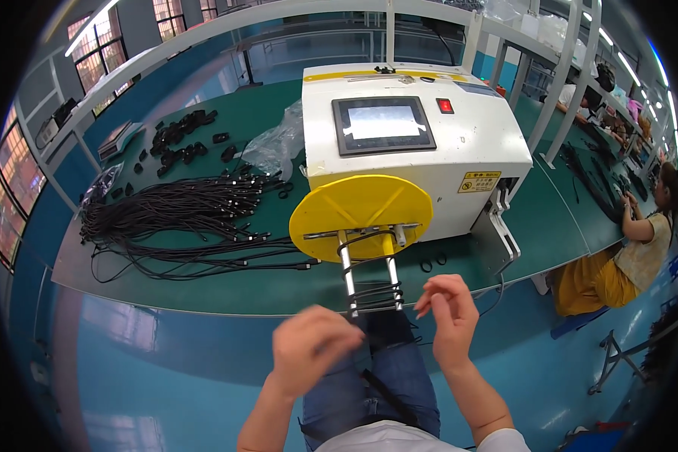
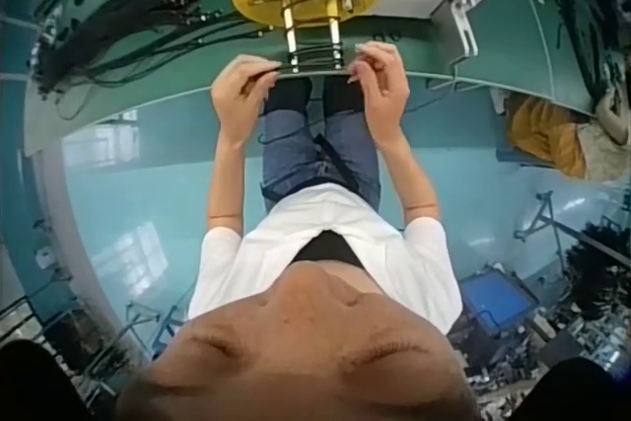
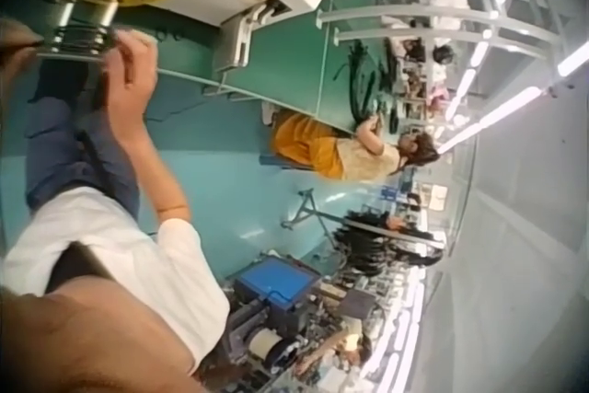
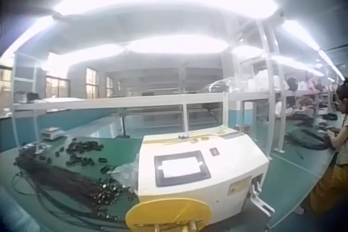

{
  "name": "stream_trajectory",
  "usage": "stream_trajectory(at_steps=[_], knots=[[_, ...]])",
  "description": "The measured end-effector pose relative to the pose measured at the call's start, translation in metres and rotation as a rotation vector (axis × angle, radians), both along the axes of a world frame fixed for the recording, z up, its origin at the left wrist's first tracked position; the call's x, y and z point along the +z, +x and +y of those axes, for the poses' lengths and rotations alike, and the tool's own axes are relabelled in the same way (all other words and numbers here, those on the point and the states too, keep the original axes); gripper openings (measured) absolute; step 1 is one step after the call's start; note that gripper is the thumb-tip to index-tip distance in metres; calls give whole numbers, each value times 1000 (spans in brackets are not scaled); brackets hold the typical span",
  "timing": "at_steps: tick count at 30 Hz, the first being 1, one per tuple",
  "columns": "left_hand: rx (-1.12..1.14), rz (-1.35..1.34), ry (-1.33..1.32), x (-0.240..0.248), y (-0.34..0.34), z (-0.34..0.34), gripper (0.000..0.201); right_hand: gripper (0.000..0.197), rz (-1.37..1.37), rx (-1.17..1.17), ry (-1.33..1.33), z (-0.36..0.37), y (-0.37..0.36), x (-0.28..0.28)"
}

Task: Operate a winding machine to coil black cables and secure them with tape.

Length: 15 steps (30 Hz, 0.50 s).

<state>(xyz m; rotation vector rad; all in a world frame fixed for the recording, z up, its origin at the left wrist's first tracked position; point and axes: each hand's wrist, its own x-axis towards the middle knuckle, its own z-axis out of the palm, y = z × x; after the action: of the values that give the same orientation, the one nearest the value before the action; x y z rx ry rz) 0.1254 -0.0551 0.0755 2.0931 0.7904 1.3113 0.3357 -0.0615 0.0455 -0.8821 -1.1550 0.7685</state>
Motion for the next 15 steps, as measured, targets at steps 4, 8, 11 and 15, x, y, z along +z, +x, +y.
stream_trajectory(at_steps=[4, 8, 11, 15], knots=[[-495, 352, -73, 3, 6, -28, 17, 14, 158, -89, -57, 7, 9, -4], [-520, 882, -388, -30, -30, -29, 19, 15, 126, -51, -169, 9, 19, -19], [-427, 761, -556, -12, -67, -16, 21, 20, 137, 33, -257, 12, 21, -30], [150, 161, -558, -6, -65, -2, 22, 31, 167, 197, -339, 18, 14, -32]])
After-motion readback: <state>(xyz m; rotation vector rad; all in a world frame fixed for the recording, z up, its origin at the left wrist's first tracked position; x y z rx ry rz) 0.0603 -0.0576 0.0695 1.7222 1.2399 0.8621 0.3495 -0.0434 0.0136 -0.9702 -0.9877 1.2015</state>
